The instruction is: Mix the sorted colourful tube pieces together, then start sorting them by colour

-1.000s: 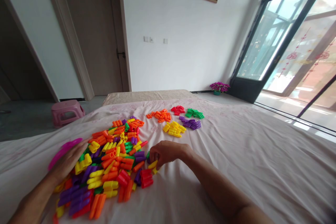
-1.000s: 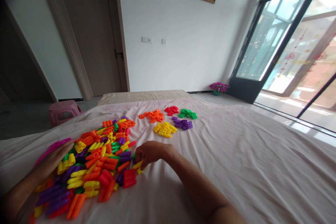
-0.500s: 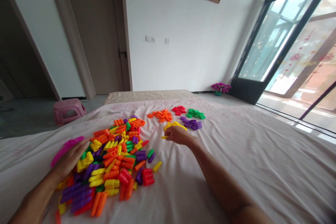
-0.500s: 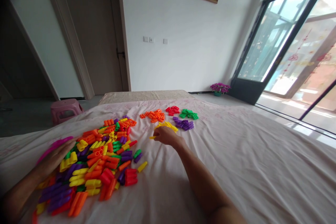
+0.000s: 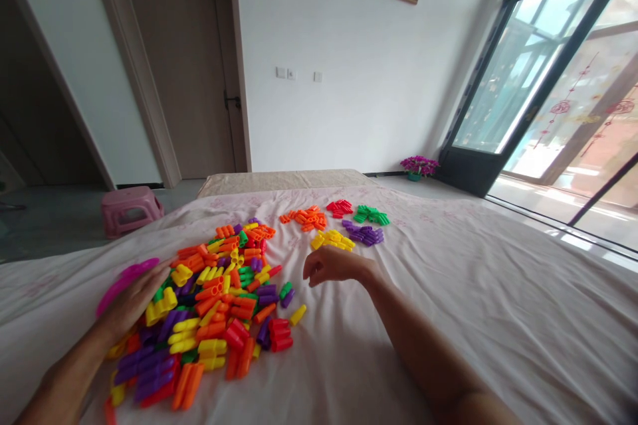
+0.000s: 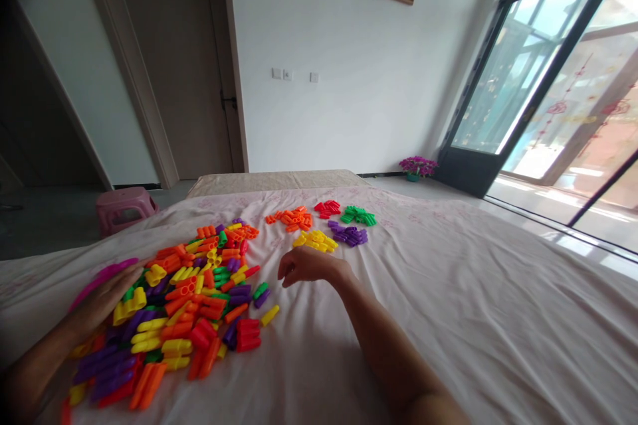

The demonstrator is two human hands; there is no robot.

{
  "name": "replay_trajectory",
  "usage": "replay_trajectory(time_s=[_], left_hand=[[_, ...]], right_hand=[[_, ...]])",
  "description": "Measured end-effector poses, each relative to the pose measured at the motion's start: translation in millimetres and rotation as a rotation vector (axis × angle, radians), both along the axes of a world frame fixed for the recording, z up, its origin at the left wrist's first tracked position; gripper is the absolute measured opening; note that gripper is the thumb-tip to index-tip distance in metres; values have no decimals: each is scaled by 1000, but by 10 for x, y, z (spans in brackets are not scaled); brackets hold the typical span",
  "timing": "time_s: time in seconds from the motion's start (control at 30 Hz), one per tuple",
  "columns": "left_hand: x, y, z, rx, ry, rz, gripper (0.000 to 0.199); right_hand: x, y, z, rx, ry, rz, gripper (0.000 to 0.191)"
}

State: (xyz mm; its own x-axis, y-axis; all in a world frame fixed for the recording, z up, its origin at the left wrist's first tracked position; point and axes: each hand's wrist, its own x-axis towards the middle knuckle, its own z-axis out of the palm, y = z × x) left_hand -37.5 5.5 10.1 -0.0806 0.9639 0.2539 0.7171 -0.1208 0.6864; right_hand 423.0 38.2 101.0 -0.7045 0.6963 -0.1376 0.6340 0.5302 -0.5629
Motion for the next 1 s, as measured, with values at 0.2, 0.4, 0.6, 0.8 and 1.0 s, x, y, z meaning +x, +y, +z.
replay_trajectory(time_s=[0.2, 0.4, 0.6, 0.8, 1.0], left_hand=[[-19, 9, -1, -81, -145, -43, 68], [-28, 10, -7, -65, -150, -45, 67], [31, -24, 57, -66, -160, -30, 66], [52, -40, 86, -51, -138, -19, 68], [46, -28, 73, -61, -117, -17, 69]], right_hand=[[-355, -176, -191, -23, -102, 261, 29], [-349, -165, -238, 85, -178, 301, 26], [13, 48, -83, 252, -232, -104, 21], [233, 185, -31, 462, -297, -505, 15], [151, 176, -64, 475, -148, -542, 17]])
